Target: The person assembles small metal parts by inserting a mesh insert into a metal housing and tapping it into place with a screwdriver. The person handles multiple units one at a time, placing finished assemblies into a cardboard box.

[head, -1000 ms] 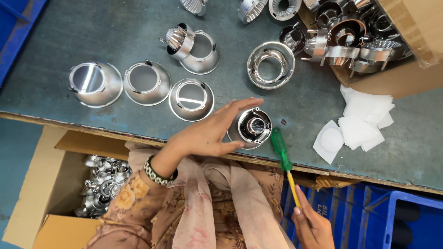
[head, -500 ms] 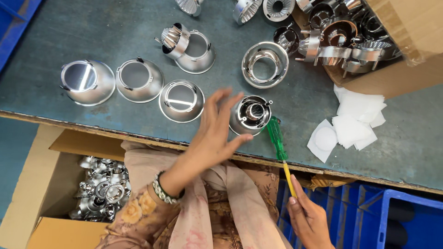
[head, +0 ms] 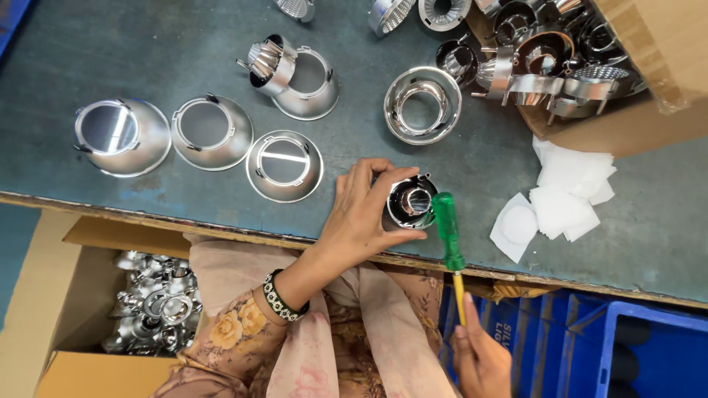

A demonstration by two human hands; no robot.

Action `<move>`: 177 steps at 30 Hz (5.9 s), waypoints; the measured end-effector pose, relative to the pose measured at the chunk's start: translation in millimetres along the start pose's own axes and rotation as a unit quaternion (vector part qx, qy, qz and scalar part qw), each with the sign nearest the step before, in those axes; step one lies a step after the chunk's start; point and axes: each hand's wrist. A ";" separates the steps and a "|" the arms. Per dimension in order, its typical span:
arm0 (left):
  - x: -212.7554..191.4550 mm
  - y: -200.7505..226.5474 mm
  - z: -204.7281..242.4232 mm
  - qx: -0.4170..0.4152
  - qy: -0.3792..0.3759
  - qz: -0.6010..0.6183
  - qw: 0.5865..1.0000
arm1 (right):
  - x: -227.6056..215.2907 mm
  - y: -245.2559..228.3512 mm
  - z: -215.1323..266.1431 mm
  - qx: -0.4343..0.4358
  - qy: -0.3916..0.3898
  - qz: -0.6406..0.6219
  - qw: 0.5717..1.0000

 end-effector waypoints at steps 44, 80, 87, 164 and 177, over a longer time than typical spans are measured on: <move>-13.0 3.7 4.8 -0.019 0.005 -0.001 1.000 | -41.9 -19.1 -44.6 -0.145 0.084 -0.082 0.982; -117.3 -182.5 466.1 -0.631 0.292 -0.252 0.673 | 38.1 -39.5 -148.9 -0.016 -0.107 -0.220 0.970; -186.0 -197.7 410.7 -0.498 0.399 -0.300 0.709 | 39.2 -36.9 -153.8 -0.014 -0.115 -0.268 0.957; -137.3 40.1 35.9 -0.050 -0.061 -0.163 0.983 | 47.9 -77.1 -133.2 -0.026 -0.016 -0.497 0.867; -94.2 27.8 4.2 0.015 -0.016 -0.107 0.994 | 52.4 -107.2 -159.7 -0.035 -0.043 -0.388 0.920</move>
Point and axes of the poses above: each hand's wrist, its own z-axis away from the middle knuckle, its own x-axis out of the palm, y = z × x, and after that the axes turned 10 degrees about z, right-handed
